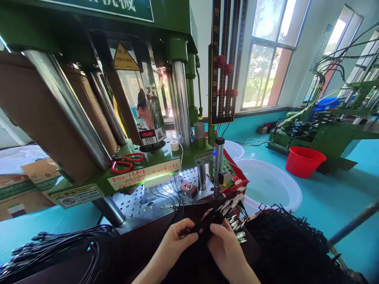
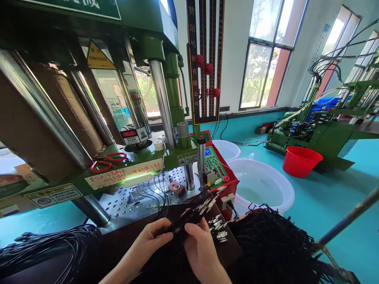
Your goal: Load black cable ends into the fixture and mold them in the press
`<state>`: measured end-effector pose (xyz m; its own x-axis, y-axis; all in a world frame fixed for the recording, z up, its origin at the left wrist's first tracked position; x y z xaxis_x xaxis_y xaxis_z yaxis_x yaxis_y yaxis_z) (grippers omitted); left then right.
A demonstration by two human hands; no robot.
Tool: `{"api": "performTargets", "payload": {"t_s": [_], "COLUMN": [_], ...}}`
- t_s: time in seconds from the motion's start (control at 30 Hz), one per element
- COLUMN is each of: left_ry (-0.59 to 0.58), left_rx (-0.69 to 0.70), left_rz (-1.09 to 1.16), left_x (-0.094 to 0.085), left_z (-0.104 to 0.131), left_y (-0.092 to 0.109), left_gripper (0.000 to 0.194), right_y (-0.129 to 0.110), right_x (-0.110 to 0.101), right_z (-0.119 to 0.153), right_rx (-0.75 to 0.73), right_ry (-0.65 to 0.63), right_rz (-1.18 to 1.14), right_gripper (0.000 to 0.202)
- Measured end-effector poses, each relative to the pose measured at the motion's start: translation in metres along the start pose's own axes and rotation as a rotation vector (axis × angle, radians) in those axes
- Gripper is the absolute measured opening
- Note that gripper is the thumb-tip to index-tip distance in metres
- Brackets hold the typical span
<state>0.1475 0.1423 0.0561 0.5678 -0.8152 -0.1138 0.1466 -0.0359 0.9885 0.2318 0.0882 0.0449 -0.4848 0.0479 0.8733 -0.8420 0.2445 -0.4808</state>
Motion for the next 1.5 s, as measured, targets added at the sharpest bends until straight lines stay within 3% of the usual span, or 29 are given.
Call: {"api": "performTargets", "payload": {"t_s": [0.23,0.33,0.47,0.63,0.73,0.87,1.03,1.13,1.23,1.33,1.43,1.5], "left_ry": [0.007,0.061,0.156,-0.027,-0.059,-0.043,-0.191,-0.171,-0.093,-0.138,-0.224,-0.216], "left_rx": [0.029,0.039,0.043,-0.039,-0.028,0.004,-0.069,0.012,0.114,0.171,0.193,0.175], "left_rz": [-0.197,-0.312,-0.229,-0.268,-0.36,-0.456,-0.546,-0.572,-0.459,-0.405,-0.381,-0.309], "left_x": [-0.001,-0.001,-0.009,-0.003,-0.004,0.0,0.014,0.007,0.006,0.033,0.067,0.073], "left_z": [0.003,0.006,0.009,0.008,0.012,0.016,0.021,0.023,0.014,-0.008,-0.033,-0.046], "left_y": [0.01,0.016,0.014,-0.003,-0.007,-0.006,-0.009,0.023,0.073,0.115,0.129,0.124], "left_gripper": [0.026,0.026,0.029,0.034,0.034,0.031,0.019,0.008,0.038,0.037,0.032,0.038], "right_y": [-0.005,-0.009,-0.017,-0.016,-0.014,-0.016,-0.017,-0.024,-0.03,-0.032,-0.03,-0.029], "right_x": [-0.005,-0.011,-0.023,-0.011,-0.003,0.002,-0.002,0.011,0.031,0.042,0.038,0.031], "right_z": [-0.009,-0.004,0.007,0.007,0.007,0.011,0.018,0.02,0.018,0.013,0.008,0.004], "right_rx": [-0.098,-0.124,-0.126,-0.142,-0.125,-0.109,-0.046,-0.052,-0.09,-0.11,-0.128,-0.13], "right_ry": [0.076,0.128,0.235,0.14,0.1,0.086,0.084,0.006,-0.07,-0.088,-0.063,-0.053], "right_rz": [0.048,0.086,0.226,0.016,-0.065,-0.031,0.141,0.35,0.457,0.505,0.526,0.512], "right_gripper": [0.015,0.014,0.014,0.033,0.042,0.047,0.039,0.025,0.019,0.016,0.015,0.014]}}
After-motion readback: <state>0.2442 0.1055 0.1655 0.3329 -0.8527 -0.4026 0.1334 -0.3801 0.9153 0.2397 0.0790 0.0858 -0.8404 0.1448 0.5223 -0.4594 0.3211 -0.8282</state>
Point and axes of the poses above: each hand's wrist, its own z-axis away from the middle knuckle, its own x-axis out of the palm, y = z × x, the point moved 10 cm from there along -z, towards the middle knuckle, and after that the axes turned 8 degrees about -y, right-handed, at the moved point
